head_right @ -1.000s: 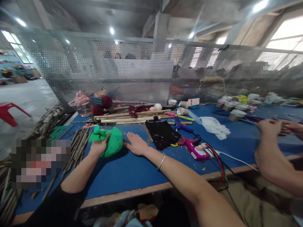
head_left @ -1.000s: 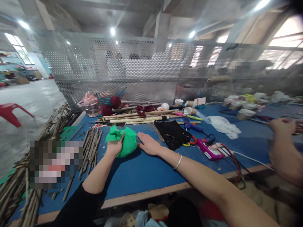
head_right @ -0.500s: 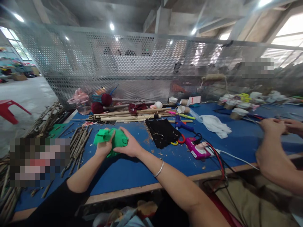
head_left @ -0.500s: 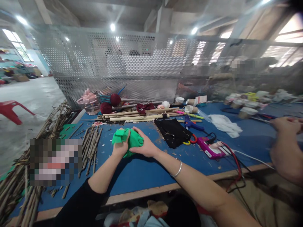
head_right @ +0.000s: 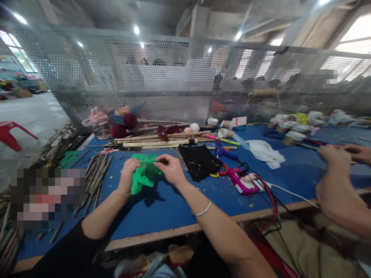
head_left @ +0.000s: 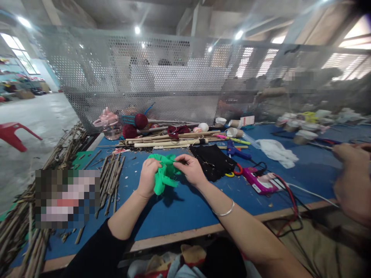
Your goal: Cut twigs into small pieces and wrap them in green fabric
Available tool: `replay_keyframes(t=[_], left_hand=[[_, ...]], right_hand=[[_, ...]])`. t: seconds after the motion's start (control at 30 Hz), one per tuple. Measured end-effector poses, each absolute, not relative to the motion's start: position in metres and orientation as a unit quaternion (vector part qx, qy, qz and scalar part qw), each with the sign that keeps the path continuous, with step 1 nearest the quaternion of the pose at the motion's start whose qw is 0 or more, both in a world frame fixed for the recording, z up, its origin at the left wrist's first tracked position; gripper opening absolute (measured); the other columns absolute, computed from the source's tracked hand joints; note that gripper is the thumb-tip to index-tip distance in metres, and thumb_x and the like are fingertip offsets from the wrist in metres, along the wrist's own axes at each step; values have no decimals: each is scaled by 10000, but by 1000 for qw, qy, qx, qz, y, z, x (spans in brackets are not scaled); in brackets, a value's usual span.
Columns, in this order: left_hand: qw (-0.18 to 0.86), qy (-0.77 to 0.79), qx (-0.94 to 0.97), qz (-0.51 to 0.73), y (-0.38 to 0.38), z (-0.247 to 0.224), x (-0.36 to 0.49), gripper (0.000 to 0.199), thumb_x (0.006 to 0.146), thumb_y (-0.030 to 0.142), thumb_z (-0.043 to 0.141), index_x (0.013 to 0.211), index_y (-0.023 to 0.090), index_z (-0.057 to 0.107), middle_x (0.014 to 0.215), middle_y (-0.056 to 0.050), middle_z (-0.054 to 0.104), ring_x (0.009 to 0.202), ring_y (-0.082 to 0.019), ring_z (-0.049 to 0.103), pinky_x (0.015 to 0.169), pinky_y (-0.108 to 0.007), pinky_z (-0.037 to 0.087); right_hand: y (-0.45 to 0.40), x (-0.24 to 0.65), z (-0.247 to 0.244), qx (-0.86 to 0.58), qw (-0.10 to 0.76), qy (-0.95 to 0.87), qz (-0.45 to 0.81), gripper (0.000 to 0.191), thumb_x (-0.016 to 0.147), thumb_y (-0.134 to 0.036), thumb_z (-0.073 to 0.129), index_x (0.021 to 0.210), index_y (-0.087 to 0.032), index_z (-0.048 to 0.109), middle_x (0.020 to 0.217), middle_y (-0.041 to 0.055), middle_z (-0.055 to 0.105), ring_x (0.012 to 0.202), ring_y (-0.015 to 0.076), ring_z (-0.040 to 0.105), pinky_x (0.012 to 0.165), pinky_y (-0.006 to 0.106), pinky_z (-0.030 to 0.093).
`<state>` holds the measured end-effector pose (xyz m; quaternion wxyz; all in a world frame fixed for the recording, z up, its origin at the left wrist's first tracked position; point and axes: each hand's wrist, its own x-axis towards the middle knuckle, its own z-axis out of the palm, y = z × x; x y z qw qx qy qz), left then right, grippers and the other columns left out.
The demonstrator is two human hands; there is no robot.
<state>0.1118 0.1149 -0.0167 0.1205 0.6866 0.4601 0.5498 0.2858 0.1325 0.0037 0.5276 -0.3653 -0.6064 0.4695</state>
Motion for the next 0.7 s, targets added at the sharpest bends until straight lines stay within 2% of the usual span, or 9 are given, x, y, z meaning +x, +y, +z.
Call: replay_keyframes(t=[0.1,0.27,0.33,0.4,0.5,0.57,0.6,0.63,0.7], left_hand=[[50,423,730,534,116,-14,110,171,801,269,469,685,223,587,767,-27,634,824,-193,549,872,-385,397],[3,415,765,492,113,-12,116,191,841,250,420,774,211,595,789,-38,636,820,-187,548,856,-364,385],[7,421,781,461,111,-11,121,176,815,256,462,909,193,597,858,-58,637,847,-198,542,836,-358,383],[19,432,803,410,111,-10,126,275,788,251,500,1044,179,568,949,-75,630,878,-203,533,831,-353,369],[23,451,822,347,114,-11,127,228,787,260,505,983,191,601,896,-64,628,844,-202,520,790,-344,357],[19,463,817,343,117,-11,125,166,782,294,514,844,183,621,786,-59,613,788,-204,510,749,-341,360],[23,466,813,349,118,-10,124,169,772,313,525,814,178,618,762,-59,608,772,-206,506,740,-342,364],[34,465,809,358,118,-9,123,183,756,325,540,825,173,614,764,-61,611,764,-206,506,739,-344,371],[80,453,803,379,115,-6,123,247,725,324,558,917,174,601,825,-64,627,779,-207,521,757,-344,389]], right_hand=[[134,286,4,-334,549,-567,514,258,570,-286,736,751,-181,585,677,-27,577,626,104,521,615,240,446],[134,287,6,-294,569,-542,544,241,568,-216,721,746,-195,560,702,-24,599,651,106,542,643,240,467],[128,283,6,-298,552,-570,531,194,597,-211,692,738,-194,561,694,-22,603,638,110,545,633,249,474],[119,279,7,-297,534,-618,495,117,642,-203,650,726,-191,569,698,-14,609,649,122,559,642,264,481],[107,276,10,-265,528,-690,418,8,728,-193,583,732,-190,590,748,5,624,725,139,590,726,293,485],[106,277,12,-253,543,-704,382,123,772,-225,568,889,-200,592,884,31,631,830,152,600,810,316,472],[109,279,13,-258,547,-705,372,254,774,-259,583,1021,-208,556,1007,54,613,928,166,587,865,334,454],[113,280,12,-266,541,-710,365,441,755,-302,617,1163,-216,476,1156,82,554,1054,188,540,926,358,419],[123,282,8,-277,485,-744,368,880,652,-392,713,1365,-217,230,1400,133,321,1278,239,339,1029,410,311]])
